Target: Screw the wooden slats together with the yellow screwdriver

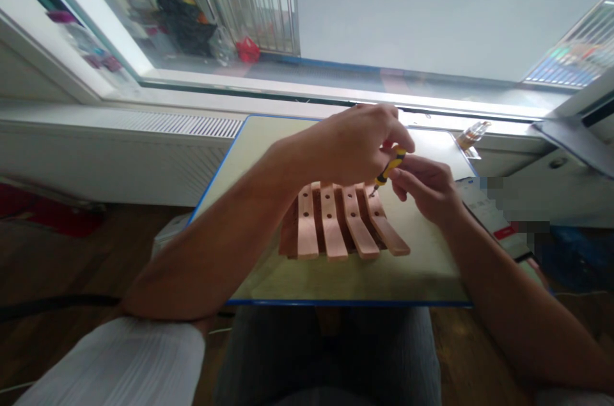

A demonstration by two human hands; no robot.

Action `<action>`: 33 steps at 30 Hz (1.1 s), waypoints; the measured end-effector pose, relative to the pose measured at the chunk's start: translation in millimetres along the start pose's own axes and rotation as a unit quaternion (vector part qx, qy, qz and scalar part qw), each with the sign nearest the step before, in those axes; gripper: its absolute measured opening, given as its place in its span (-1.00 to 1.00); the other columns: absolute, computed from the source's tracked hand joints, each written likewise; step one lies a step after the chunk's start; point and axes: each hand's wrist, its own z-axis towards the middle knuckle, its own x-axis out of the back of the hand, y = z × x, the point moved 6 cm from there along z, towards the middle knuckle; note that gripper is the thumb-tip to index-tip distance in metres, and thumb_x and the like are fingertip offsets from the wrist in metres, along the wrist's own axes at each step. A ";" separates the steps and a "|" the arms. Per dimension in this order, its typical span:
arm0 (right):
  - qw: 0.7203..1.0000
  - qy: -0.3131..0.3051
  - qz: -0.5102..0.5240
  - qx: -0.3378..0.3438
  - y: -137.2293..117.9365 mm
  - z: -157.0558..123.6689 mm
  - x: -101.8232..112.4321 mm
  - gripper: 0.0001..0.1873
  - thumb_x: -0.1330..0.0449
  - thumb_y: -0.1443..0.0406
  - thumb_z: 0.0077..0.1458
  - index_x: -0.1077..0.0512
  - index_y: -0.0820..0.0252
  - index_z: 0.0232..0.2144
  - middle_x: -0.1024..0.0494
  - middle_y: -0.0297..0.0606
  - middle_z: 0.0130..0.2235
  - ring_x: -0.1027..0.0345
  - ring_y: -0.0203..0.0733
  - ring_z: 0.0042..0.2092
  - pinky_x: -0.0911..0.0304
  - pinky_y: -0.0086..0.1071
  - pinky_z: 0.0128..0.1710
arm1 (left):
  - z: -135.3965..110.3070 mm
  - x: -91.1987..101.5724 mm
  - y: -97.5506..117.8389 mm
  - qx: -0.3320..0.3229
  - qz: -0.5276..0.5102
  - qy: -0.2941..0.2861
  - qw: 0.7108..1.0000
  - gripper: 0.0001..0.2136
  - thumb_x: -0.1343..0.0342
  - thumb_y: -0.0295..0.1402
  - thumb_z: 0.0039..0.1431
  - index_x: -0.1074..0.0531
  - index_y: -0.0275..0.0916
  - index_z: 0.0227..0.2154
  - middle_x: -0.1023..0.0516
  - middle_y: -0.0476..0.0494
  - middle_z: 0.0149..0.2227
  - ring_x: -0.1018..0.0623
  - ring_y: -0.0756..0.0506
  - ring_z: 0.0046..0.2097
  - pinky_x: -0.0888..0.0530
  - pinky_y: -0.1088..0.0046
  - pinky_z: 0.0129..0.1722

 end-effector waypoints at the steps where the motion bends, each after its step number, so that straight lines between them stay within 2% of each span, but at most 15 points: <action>1: 1.000 0.001 -0.001 0.003 0.8 -0.1 -1.7 -0.53 -0.44 -0.13 0.21 -0.54 0.11 -0.36 -0.38 -0.39 -0.54 -0.19 -0.31 -0.54 -0.12 -0.32 -0.55 | -0.3 0.8 -0.1 -0.002 0.002 0.001 1.000 -0.67 -0.16 -0.45 0.16 -0.75 -0.13 -0.09 -0.62 -0.13 -0.18 -0.57 -0.13 -0.10 -0.50 0.32 -0.07; 4: 1.000 0.024 -0.007 0.014 3.0 -0.3 -4.4 -0.52 -0.46 -0.13 0.20 -0.47 0.08 -0.38 -0.36 -0.42 -0.55 -0.17 -0.32 -0.54 -0.11 -0.33 -0.56 | -1.9 3.1 0.5 -0.012 0.010 0.005 1.000 -0.67 -0.16 -0.47 0.16 -0.76 -0.11 -0.12 -0.64 -0.11 -0.17 -0.58 -0.12 -0.12 -0.48 0.31 -0.06; 7: 0.999 0.038 -0.011 0.028 5.2 0.1 -7.5 -0.53 -0.46 -0.11 0.21 -0.44 0.06 -0.35 -0.37 -0.44 -0.52 -0.15 -0.33 -0.53 -0.09 -0.34 -0.55 | -3.3 5.3 0.5 -0.009 0.014 0.019 1.000 -0.75 -0.22 -0.36 0.23 -0.75 -0.10 -0.12 -0.67 -0.12 -0.16 -0.59 -0.12 -0.14 -0.47 0.29 -0.09; 11: 0.998 0.053 -0.022 0.025 12.9 2.0 -8.7 -0.52 -0.48 -0.12 0.17 -0.41 0.05 -0.31 -0.36 -0.47 -0.50 -0.15 -0.33 -0.51 -0.11 -0.35 -0.54 | -3.9 10.8 -3.8 0.039 0.049 0.066 0.996 -0.76 -0.31 -0.16 0.24 -0.73 -0.18 -0.18 -0.67 -0.18 -0.23 -0.59 -0.15 -0.19 -0.42 0.28 -0.18; 14: 0.997 0.059 -0.041 0.016 18.5 2.8 -7.3 -0.52 -0.49 -0.11 0.16 -0.41 0.04 -0.31 -0.35 -0.48 -0.51 -0.14 -0.32 -0.52 -0.09 -0.35 -0.54 | -4.1 13.4 -5.8 0.065 0.072 0.085 0.992 -0.75 -0.34 -0.12 0.22 -0.70 -0.20 -0.26 -0.65 -0.18 -0.30 -0.58 -0.17 -0.21 -0.39 0.27 -0.21; 19: 0.998 0.046 -0.043 0.032 14.2 0.0 -4.2 -0.61 -0.50 -0.03 0.20 -0.51 0.08 -0.26 -0.37 -0.45 -0.51 -0.15 -0.32 -0.51 -0.09 -0.33 -0.51 | -5.3 13.4 -5.0 0.067 0.061 0.080 0.993 -0.80 -0.32 -0.19 0.20 -0.70 -0.21 -0.27 -0.63 -0.15 -0.37 -0.56 -0.14 -0.25 -0.37 0.27 -0.25; 23: 0.999 0.014 0.009 0.030 8.3 -1.5 -7.0 -0.64 -0.48 -0.01 0.23 -0.59 0.13 -0.27 -0.41 -0.42 -0.51 -0.17 -0.32 -0.50 -0.08 -0.35 -0.51 | -6.0 11.0 -4.4 0.046 0.051 0.064 0.996 -0.80 -0.25 -0.29 0.22 -0.72 -0.23 -0.20 -0.68 -0.16 -0.30 -0.57 -0.11 -0.27 -0.39 0.28 -0.25; 27: 0.997 0.018 0.064 0.050 3.5 -1.0 -9.1 -0.68 -0.50 0.06 0.22 -0.63 0.18 -0.33 -0.42 -0.41 -0.55 -0.15 -0.37 -0.53 -0.03 -0.38 -0.56 | -5.5 8.8 -2.5 0.006 0.054 0.054 0.997 -0.77 -0.20 -0.38 0.21 -0.72 -0.23 -0.17 -0.70 -0.13 -0.26 -0.58 -0.07 -0.27 -0.41 0.31 -0.23; 33: 0.997 0.022 0.043 0.065 11.5 -0.6 -6.8 -0.75 -0.52 0.17 0.22 -0.57 0.14 -0.32 -0.38 -0.46 -0.53 -0.12 -0.39 -0.52 -0.01 -0.39 -0.56 | -4.8 5.5 -0.5 -0.001 0.051 0.019 0.999 -0.73 -0.17 -0.36 0.25 -0.73 -0.17 -0.10 -0.73 -0.14 -0.14 -0.62 -0.10 -0.15 -0.46 0.32 -0.14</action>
